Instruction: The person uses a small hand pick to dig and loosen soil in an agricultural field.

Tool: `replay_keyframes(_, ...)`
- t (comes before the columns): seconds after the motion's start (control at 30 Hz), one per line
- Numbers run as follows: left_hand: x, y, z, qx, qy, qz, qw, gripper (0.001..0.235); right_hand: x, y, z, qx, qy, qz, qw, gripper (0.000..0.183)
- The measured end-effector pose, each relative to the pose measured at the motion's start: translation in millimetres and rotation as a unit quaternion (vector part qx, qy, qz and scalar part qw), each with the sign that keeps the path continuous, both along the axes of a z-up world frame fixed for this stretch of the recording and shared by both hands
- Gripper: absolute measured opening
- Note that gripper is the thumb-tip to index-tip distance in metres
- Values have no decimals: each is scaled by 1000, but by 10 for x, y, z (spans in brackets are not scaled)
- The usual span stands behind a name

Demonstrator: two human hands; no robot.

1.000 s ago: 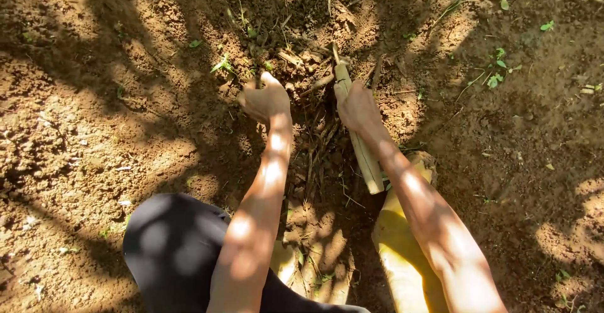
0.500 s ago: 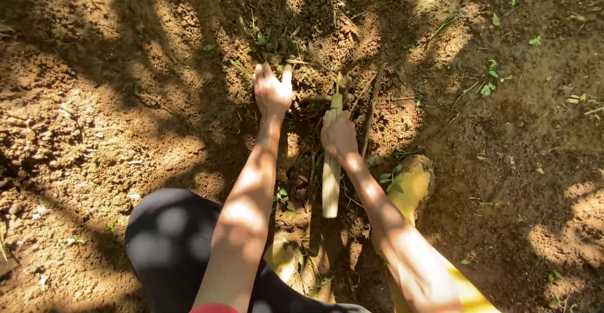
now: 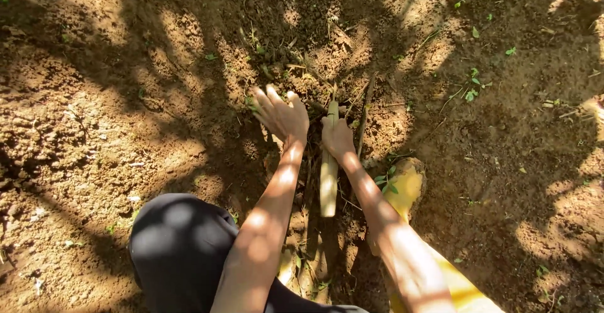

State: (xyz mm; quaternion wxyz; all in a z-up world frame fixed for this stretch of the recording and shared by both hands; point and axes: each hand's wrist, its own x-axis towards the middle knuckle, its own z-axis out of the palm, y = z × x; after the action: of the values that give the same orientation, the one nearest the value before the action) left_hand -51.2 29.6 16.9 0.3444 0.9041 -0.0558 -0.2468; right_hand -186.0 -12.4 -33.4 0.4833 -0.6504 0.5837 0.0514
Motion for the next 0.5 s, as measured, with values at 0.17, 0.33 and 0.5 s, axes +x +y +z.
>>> replay_keyframes(0.17, -236, 149, -110, -11, 57, 63, 996, 76, 163, -6, 398, -11, 31, 18, 999, 79)
replay_keyframes(0.33, -281, -60, -317, -122, 184, 123, 967, 96, 242, 46, 590, 16, 63, 53, 997, 73)
replay_keyframes(0.5, -601, -389, -2111, -117, 201, 121, 965, 97, 271, 230, 722, 3, 65, 44, 997, 61)
